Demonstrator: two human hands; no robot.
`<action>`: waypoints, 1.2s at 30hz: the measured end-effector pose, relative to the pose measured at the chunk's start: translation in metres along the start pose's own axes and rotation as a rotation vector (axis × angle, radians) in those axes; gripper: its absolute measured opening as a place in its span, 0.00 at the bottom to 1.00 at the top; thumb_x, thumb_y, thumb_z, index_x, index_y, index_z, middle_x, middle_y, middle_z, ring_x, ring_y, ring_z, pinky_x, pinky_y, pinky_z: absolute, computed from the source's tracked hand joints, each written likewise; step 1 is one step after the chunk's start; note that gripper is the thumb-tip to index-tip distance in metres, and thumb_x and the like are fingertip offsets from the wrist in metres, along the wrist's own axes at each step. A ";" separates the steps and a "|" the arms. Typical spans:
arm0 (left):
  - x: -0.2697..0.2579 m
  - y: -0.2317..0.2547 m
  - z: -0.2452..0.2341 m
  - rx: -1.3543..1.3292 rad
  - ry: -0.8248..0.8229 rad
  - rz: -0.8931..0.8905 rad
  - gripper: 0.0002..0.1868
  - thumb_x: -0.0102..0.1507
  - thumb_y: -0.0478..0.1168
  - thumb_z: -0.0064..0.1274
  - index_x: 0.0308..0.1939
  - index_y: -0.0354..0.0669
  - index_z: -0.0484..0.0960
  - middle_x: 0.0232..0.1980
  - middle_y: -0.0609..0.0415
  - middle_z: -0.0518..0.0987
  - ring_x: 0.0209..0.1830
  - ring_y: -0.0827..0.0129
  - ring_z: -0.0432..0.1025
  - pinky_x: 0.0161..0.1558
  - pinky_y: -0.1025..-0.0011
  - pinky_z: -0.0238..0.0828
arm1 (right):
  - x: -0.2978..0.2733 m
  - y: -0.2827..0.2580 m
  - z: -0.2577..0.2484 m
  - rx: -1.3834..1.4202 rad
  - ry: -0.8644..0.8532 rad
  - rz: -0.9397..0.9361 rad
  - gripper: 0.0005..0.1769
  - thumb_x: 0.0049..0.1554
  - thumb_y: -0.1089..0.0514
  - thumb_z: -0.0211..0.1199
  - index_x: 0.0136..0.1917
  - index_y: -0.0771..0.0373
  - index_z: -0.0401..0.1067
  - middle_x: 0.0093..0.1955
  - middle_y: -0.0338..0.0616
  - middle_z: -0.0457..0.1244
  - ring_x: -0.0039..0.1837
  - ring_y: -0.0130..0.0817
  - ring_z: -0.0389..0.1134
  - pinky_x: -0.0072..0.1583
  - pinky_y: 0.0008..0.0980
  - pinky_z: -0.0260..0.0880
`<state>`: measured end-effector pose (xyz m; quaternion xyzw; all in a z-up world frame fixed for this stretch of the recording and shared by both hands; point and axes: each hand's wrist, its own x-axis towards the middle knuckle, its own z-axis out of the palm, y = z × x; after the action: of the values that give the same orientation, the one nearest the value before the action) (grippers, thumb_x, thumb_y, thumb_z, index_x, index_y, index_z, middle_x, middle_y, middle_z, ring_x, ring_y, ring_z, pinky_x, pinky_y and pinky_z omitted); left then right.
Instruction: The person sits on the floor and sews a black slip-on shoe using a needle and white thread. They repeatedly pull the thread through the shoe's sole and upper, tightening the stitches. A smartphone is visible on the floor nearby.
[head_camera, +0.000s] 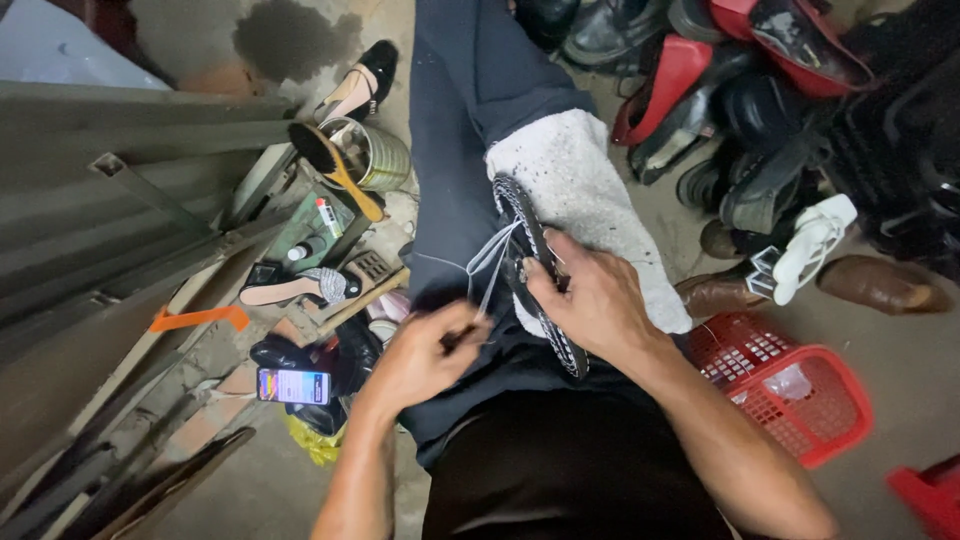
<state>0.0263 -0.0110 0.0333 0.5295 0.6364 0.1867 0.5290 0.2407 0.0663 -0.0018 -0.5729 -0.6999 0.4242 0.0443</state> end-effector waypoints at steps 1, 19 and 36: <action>-0.016 -0.023 -0.003 0.002 0.007 -0.007 0.08 0.53 0.32 0.59 0.34 0.47 0.81 0.22 0.48 0.81 0.28 0.46 0.81 0.30 0.58 0.76 | 0.001 -0.004 -0.004 0.003 -0.007 -0.007 0.28 0.61 0.39 0.56 0.63 0.60 0.75 0.35 0.58 0.71 0.44 0.58 0.75 0.49 0.59 0.72; -0.325 -0.384 0.127 0.049 -0.330 -1.733 0.09 0.63 0.43 0.53 0.38 0.43 0.83 0.28 0.57 0.85 0.29 0.70 0.81 0.38 0.70 0.77 | 0.002 0.131 -0.076 0.529 0.471 0.208 0.18 0.77 0.57 0.64 0.43 0.53 0.68 0.42 0.31 0.63 0.45 0.17 0.59 0.53 0.21 0.60; 0.046 0.003 0.032 0.139 0.416 -0.025 0.06 0.67 0.44 0.55 0.43 0.49 0.84 0.51 0.55 0.86 0.48 0.47 0.79 0.42 0.51 0.76 | 0.007 -0.020 -0.039 0.074 -0.022 -0.333 0.20 0.67 0.56 0.51 0.68 0.69 0.68 0.62 0.65 0.67 0.60 0.63 0.70 0.54 0.59 0.73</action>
<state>0.0613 0.0201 0.0020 0.5068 0.7496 0.2410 0.3511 0.2445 0.0936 0.0333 -0.4425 -0.7694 0.4427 0.1273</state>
